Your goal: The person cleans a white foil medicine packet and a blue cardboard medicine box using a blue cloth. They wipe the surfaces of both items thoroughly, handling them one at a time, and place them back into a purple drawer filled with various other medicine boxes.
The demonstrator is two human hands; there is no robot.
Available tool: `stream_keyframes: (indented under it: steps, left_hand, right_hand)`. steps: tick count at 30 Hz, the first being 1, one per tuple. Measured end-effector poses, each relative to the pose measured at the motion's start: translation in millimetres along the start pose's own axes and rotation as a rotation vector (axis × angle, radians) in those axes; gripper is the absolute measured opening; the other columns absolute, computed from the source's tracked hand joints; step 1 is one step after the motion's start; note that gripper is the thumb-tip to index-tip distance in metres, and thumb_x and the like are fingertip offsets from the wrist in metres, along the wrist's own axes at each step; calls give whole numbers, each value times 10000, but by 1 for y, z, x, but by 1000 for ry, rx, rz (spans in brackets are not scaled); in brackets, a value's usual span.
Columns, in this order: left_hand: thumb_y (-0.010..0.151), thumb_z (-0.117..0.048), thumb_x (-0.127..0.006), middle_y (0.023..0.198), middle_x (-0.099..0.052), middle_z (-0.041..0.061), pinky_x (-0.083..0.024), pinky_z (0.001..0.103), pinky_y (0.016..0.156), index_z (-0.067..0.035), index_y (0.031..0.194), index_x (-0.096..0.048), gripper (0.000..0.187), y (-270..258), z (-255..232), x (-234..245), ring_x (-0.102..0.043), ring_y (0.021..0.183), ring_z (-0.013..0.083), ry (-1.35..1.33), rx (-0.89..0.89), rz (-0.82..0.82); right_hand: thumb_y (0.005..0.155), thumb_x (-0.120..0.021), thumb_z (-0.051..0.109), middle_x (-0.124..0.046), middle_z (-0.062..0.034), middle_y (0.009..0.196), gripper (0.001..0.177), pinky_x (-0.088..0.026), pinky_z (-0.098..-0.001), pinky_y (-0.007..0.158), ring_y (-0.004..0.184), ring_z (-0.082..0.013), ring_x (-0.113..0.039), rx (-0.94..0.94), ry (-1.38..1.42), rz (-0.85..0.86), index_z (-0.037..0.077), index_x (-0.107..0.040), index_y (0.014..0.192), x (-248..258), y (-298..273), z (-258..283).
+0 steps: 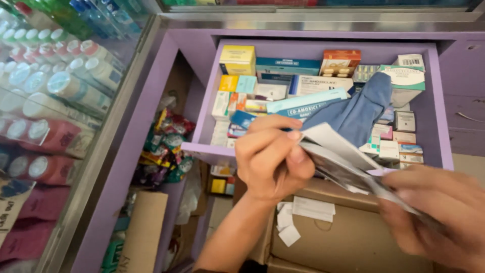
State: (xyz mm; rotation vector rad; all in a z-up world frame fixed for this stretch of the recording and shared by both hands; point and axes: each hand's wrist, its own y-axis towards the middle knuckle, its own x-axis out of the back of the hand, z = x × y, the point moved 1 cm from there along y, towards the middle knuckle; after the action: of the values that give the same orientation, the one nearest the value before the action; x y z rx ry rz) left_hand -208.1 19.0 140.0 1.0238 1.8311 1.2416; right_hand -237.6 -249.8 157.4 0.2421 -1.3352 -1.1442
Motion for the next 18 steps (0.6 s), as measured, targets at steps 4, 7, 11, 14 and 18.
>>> stream_keyframes:
  steps: [4,7,11,14,18]
  left_hand:
    - [1087,-85,-614,1121,-533,106,-619,339,749,-7,1195,-556,145,4,-3,1,-731,869,271,21,71,-25]
    - [1082,-91,-610,1128,-544,105,-632,339,757,-9,1196,-567,147,0,-8,1,-726,872,277,-16,94,-44]
    - [1083,-83,-604,1134,-550,119,-614,331,752,0,1192,-568,142,0,-15,6,-724,866,277,-41,175,-65]
    - [1095,-94,-611,1142,-542,124,-626,349,796,5,1205,-574,152,0,-15,6,-716,895,287,-83,205,-100]
    - [1120,-138,-621,1162,-548,114,-543,305,863,8,1248,-587,198,-10,-12,8,-674,978,235,-163,388,-167]
  right_hand:
    - [773,-788,-3,-663,-164,987,413,-548,-294,675,793,-233,-682,-209,8,-116,-15,-503,1072,-40,26,34]
    - [826,-808,5,-652,-132,1015,353,-560,-315,700,781,-207,-668,42,13,-192,92,-564,1066,-52,0,17]
    - [769,-761,86,-684,-114,1015,385,-437,-325,636,818,-213,-657,62,-303,39,155,-728,1147,-61,13,25]
    - [792,-775,160,-590,-134,1160,374,-426,-404,692,895,-280,-598,139,-348,-13,138,-699,1157,-75,11,6]
    - [874,-800,219,-347,-165,1406,711,-536,-345,833,1040,-305,-540,-28,-150,-262,117,-341,1408,-96,-5,-14]
